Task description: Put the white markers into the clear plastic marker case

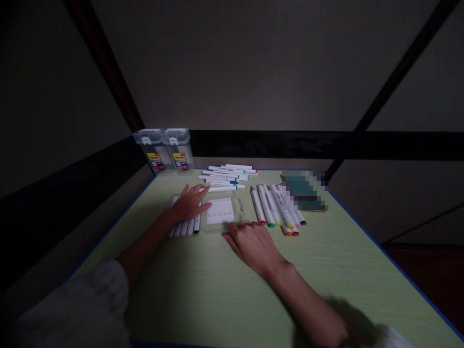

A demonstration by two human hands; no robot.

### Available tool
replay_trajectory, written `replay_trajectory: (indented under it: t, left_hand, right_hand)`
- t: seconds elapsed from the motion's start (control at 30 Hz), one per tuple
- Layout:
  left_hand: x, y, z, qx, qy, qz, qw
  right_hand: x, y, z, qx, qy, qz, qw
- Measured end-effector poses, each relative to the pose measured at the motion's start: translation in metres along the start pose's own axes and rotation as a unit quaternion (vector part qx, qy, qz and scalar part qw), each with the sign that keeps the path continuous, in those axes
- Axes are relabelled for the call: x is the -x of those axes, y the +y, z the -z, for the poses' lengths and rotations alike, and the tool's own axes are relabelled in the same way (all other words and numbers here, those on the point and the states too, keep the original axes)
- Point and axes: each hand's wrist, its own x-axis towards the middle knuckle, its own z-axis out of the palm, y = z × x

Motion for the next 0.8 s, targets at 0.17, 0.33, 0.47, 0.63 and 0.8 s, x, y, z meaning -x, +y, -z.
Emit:
replay_trajectory:
  t: [0.17,0.33,0.47,0.63,0.8]
  left_hand:
    - [0.005,0.001,0.000,0.000,0.008,-0.001,1.000]
    - [0.014,0.005,0.000,0.009,0.007,-0.001,1.000]
    - [0.022,0.009,0.002,0.012,0.018,-0.011,1.000]
    - [0.023,0.012,0.007,0.044,0.028,-0.008,0.999]
    - [0.020,0.012,0.007,0.066,0.024,0.030,0.997]
  right_hand:
    - [0.000,-0.001,-0.001,0.006,0.016,0.020,1.000]
    - [0.001,-0.003,0.001,0.015,0.024,0.049,0.998]
    - [0.002,-0.004,0.002,0.016,0.020,0.068,0.997]
    - [0.002,-0.004,0.001,0.008,0.022,0.078,0.997]
    - [0.002,-0.002,-0.002,-0.001,0.026,0.079,0.997]
